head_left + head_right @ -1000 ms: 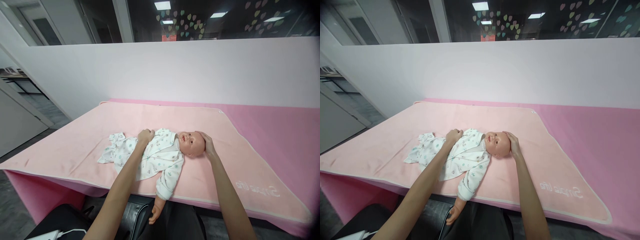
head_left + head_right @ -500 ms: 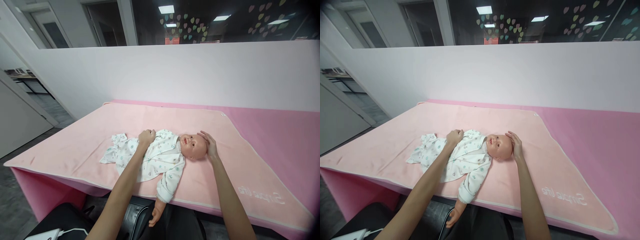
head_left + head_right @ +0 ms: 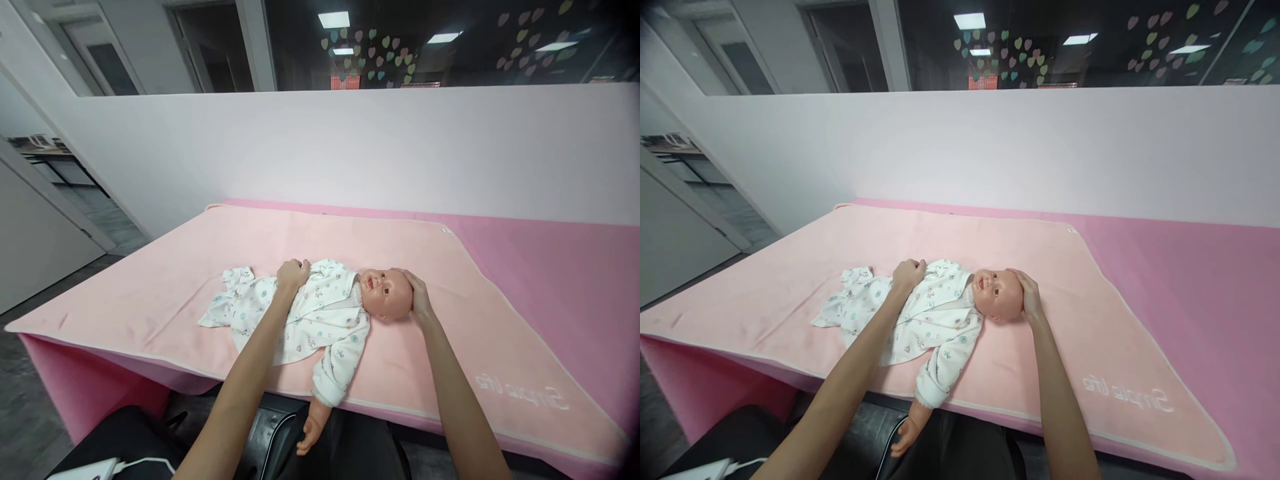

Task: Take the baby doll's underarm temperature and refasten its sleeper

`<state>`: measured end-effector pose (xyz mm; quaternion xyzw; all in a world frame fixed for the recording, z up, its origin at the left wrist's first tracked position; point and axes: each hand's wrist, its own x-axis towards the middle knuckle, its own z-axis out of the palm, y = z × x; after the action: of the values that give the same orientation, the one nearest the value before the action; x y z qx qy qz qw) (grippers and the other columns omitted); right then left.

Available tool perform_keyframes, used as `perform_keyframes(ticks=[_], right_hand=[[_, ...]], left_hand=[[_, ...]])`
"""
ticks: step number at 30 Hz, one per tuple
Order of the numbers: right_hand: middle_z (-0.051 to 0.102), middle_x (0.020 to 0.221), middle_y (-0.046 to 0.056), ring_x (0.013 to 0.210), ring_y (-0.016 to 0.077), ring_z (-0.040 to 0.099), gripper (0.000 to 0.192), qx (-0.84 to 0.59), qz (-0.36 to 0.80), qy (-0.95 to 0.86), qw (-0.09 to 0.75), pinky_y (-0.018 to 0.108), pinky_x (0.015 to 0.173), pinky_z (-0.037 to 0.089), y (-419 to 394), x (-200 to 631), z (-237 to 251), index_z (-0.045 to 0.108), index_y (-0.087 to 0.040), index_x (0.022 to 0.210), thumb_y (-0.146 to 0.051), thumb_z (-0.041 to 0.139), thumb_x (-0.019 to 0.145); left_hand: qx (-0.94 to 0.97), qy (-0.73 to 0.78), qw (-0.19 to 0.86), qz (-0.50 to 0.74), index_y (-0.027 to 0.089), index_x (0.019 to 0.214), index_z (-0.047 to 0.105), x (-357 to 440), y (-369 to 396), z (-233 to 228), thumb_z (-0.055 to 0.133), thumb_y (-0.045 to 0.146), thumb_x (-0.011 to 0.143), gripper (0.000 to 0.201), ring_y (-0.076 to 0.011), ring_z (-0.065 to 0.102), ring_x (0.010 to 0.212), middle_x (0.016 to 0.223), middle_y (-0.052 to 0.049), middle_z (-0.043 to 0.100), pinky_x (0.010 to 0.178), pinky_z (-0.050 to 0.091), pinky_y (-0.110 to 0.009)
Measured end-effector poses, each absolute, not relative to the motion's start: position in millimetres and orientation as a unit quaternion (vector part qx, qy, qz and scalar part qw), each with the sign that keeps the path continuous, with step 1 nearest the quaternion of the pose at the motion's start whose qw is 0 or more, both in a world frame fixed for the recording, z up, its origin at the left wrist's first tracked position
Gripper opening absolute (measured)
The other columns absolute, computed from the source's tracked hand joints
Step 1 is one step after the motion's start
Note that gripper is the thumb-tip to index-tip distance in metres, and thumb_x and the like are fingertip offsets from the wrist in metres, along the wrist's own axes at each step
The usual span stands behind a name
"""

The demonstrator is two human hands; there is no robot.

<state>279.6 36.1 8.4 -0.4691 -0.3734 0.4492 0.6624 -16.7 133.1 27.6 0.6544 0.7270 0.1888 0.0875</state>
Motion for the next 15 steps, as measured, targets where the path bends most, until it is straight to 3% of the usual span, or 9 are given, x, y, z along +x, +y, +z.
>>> perform_keyframes(ticks=[5, 9, 11, 13, 15], right_hand=[[0.07, 0.091, 0.005, 0.09, 0.0236, 0.063, 0.033, -0.475, 0.451, -0.365, 0.662, 0.037, 0.085, 0.047, 37.9, 279.8, 7.7, 0.068, -0.018, 0.083, -0.046, 0.062, 0.068], [0.07, 0.093, 0.004, 0.093, 0.0224, 0.062, 0.033, -0.48, 0.449, -0.37, 0.656, 0.035, 0.087, 0.046, 40.9, 284.0, 2.6, 0.069, -0.018, 0.084, -0.047, 0.062, 0.068], [0.07, 0.095, 0.003, 0.095, 0.022, 0.061, 0.033, -0.488, 0.438, -0.381, 0.652, 0.035, 0.089, 0.046, 43.1, 287.2, -0.9, 0.068, -0.019, 0.084, -0.047, 0.061, 0.069], [0.07, 0.097, 0.003, 0.096, 0.0219, 0.061, 0.032, -0.491, 0.428, -0.394, 0.648, 0.036, 0.091, 0.045, 45.3, 290.2, -4.1, 0.068, -0.02, 0.084, -0.047, 0.059, 0.07], [0.069, 0.098, 0.003, 0.097, 0.0219, 0.06, 0.031, -0.493, 0.423, -0.406, 0.643, 0.036, 0.092, 0.044, 46.8, 292.0, -6.0, 0.067, -0.02, 0.084, -0.047, 0.059, 0.071]], left_hand=[[0.661, 0.708, 0.134, 0.211, 0.016, 0.083, 0.068, -18.2, 137.3, 25.1, 0.037, 0.04, 0.082, 0.039, -0.0277, 0.061, 0.09, 0.086, -0.013, 0.068, 0.076, 0.044, -0.034], [0.685, 0.644, 0.165, 0.298, 0.019, 0.106, 0.06, -16.9, 133.9, 32.1, 0.043, 0.032, 0.081, 0.033, -0.0195, 0.053, 0.108, 0.113, -0.007, 0.062, 0.091, 0.04, -0.03], [0.673, 0.55, 0.269, 0.416, 0.018, 0.111, 0.056, -14.4, 127.8, 37.4, 0.045, 0.033, 0.081, 0.036, -0.017, 0.053, 0.107, 0.117, -0.008, 0.059, 0.091, 0.04, -0.029], [0.636, 0.408, 0.428, 0.495, 0.015, 0.108, 0.058, -9.4, 118.1, 43.0, 0.049, 0.038, 0.079, 0.037, -0.0164, 0.058, 0.093, 0.106, -0.01, 0.062, 0.084, 0.044, -0.029], [0.633, 0.309, 0.542, 0.458, 0.014, 0.101, 0.061, -1.0, 105.0, 48.6, 0.057, 0.04, 0.075, 0.037, -0.0135, 0.058, 0.075, 0.092, -0.009, 0.064, 0.072, 0.045, -0.028]])
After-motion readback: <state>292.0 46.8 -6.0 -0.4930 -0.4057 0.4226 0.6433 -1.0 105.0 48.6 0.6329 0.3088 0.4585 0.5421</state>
